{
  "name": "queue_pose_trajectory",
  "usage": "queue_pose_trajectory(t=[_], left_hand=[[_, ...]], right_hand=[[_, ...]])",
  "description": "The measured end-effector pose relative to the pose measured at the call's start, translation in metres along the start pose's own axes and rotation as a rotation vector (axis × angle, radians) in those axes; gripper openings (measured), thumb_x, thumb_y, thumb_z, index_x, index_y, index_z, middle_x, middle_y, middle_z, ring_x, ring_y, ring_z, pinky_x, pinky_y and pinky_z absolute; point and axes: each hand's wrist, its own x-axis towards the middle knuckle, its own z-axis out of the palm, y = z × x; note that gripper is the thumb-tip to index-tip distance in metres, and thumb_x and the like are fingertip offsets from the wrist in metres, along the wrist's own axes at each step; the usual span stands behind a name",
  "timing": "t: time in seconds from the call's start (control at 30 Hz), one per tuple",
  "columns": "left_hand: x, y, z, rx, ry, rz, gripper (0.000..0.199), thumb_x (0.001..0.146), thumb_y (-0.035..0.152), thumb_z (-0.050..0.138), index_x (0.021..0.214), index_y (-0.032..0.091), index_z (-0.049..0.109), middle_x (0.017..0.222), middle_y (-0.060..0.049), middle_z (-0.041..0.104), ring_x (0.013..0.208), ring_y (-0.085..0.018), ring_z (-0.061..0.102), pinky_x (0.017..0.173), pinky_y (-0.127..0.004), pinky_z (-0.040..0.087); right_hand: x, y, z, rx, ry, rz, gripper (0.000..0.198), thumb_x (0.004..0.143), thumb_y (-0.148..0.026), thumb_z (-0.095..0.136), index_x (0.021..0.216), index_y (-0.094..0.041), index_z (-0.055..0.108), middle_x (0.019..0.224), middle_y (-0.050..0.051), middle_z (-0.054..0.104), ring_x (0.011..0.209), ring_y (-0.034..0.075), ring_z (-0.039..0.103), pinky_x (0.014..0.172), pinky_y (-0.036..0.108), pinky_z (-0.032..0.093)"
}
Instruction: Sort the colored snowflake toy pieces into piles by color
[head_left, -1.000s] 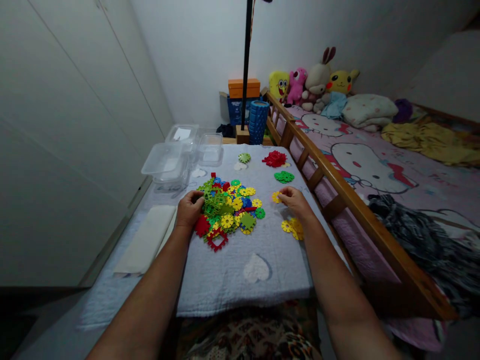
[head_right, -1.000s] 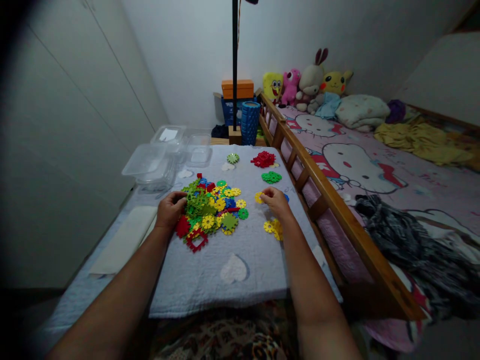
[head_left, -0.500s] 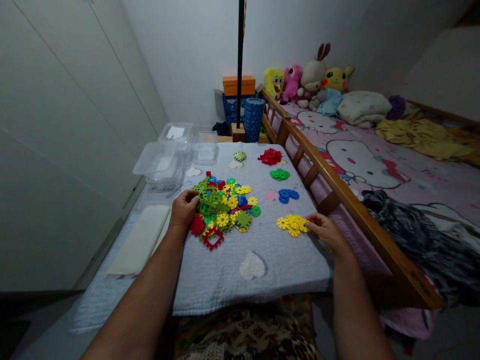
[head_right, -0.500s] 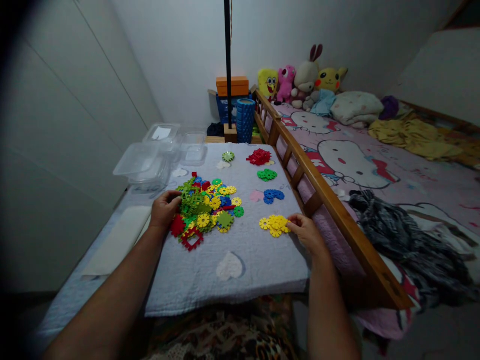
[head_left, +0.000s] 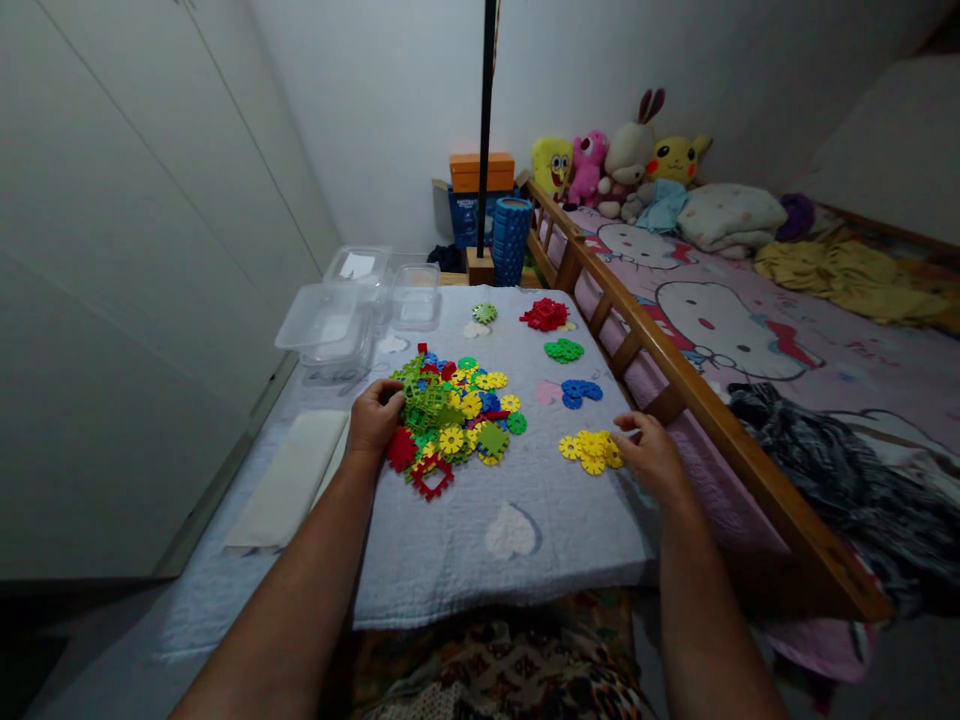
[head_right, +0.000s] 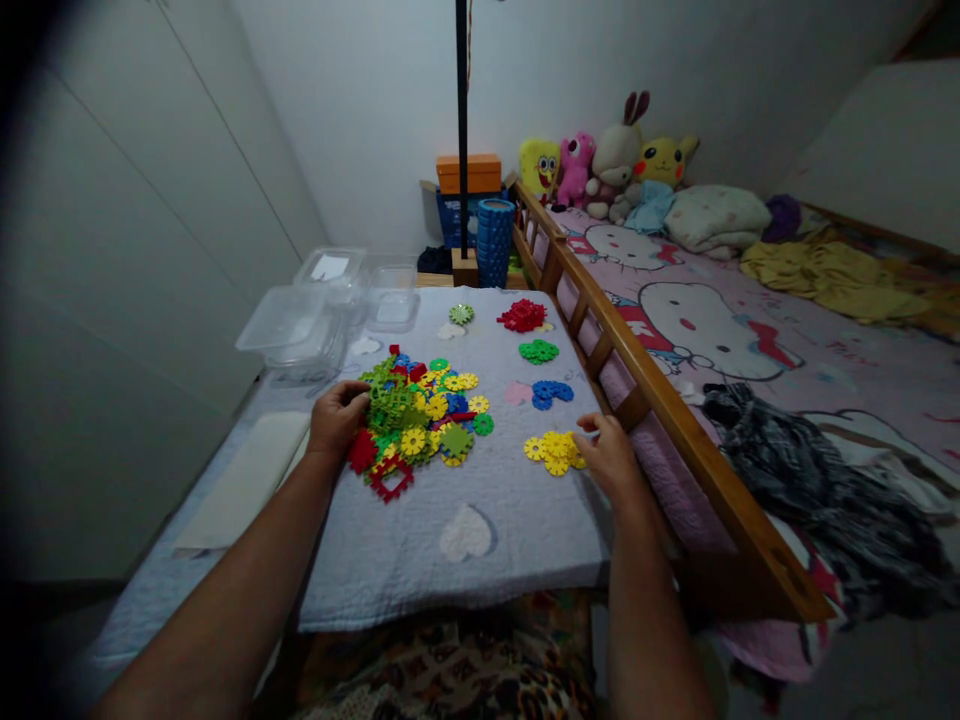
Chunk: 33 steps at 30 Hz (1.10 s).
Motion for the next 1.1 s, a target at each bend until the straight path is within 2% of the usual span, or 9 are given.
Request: queue_pose_trajectory(t=[0.1,0.23,0.37,0.47,0.67,0.8,0.87,0.97,1.1], left_hand=[[0.000,0.001,0.000,0.001,0.000,0.001,0.029,0.071,0.036,0.063,0.093,0.018,0.071,0.083,-0.003,0.071,0.076,-0.018,0.064,0.072,-0.028,0.052],[-0.002,0.004,-0.001,-0.014,-0.007,-0.006,0.028,0.072,0.036,0.063,0.092,0.018,0.071,0.083,-0.003,0.071,0.076,-0.018,0.065,0.074,-0.029,0.053],[-0.003,0.005,-0.001,-0.001,-0.002,-0.002,0.026,0.072,0.035,0.062,0.091,0.018,0.071,0.084,-0.003,0.072,0.078,-0.018,0.065,0.076,-0.029,0.053],[-0.002,0.003,-0.001,0.012,0.003,0.005,0.026,0.073,0.035,0.062,0.091,0.019,0.071,0.086,-0.003,0.073,0.079,-0.018,0.065,0.077,-0.029,0.053],[-0.001,0.000,-0.001,-0.012,-0.010,0.002,0.028,0.073,0.036,0.063,0.093,0.018,0.071,0.087,-0.003,0.073,0.080,-0.019,0.066,0.077,-0.030,0.053],[0.000,-0.002,-0.001,-0.017,-0.014,0.009,0.027,0.074,0.037,0.063,0.093,0.018,0.071,0.087,-0.004,0.073,0.081,-0.019,0.067,0.078,-0.030,0.053],[0.000,-0.002,-0.001,-0.018,-0.018,0.012,0.028,0.074,0.037,0.064,0.094,0.019,0.071,0.088,-0.004,0.074,0.081,-0.019,0.067,0.077,-0.029,0.053],[0.000,-0.003,-0.001,-0.025,-0.024,0.001,0.028,0.073,0.036,0.064,0.094,0.019,0.071,0.087,-0.003,0.073,0.079,-0.019,0.066,0.074,-0.029,0.053],[0.000,-0.002,-0.001,-0.036,-0.023,-0.005,0.027,0.073,0.037,0.064,0.093,0.020,0.071,0.086,-0.003,0.073,0.077,-0.018,0.066,0.071,-0.028,0.053]], right_hand=[[0.006,-0.038,0.020,0.010,-0.104,-0.108,0.021,0.080,-0.030,0.060,0.095,-0.019,0.070,0.095,0.006,0.068,0.073,0.017,0.058,0.073,0.031,0.047],[0.014,-0.076,0.066,-0.026,-0.287,-0.248,0.018,0.084,-0.021,0.060,0.097,-0.019,0.071,0.101,0.007,0.069,0.083,0.017,0.061,0.081,0.030,0.048],[0.017,-0.084,0.106,-0.109,-0.271,-0.291,0.030,0.083,-0.017,0.063,0.113,-0.017,0.069,0.114,0.010,0.064,0.100,0.020,0.059,0.092,0.031,0.046],[0.015,-0.079,0.121,-0.185,-0.272,-0.281,0.026,0.082,-0.018,0.065,0.108,-0.017,0.069,0.109,0.009,0.062,0.104,0.021,0.056,0.095,0.031,0.043],[0.024,-0.074,0.112,-0.148,-0.345,-0.263,0.007,0.079,-0.018,0.063,0.084,-0.017,0.068,0.089,0.004,0.063,0.086,0.018,0.057,0.077,0.027,0.042],[0.058,-0.076,0.088,-0.024,-0.430,-0.238,0.012,0.079,-0.021,0.059,0.071,-0.018,0.067,0.071,0.001,0.064,0.072,0.016,0.057,0.064,0.025,0.038],[0.084,-0.077,0.076,0.023,-0.382,-0.206,0.010,0.076,-0.023,0.060,0.071,-0.018,0.068,0.067,0.000,0.064,0.066,0.015,0.056,0.060,0.025,0.037],[0.126,-0.075,0.065,0.089,-0.222,-0.139,0.009,0.073,-0.025,0.061,0.070,-0.018,0.066,0.062,-0.001,0.061,0.061,0.013,0.053,0.055,0.024,0.036],[0.171,-0.065,0.067,0.219,-0.084,0.148,0.003,0.071,-0.020,0.062,0.070,-0.018,0.060,0.054,-0.003,0.055,0.052,0.011,0.048,0.049,0.022,0.034]])
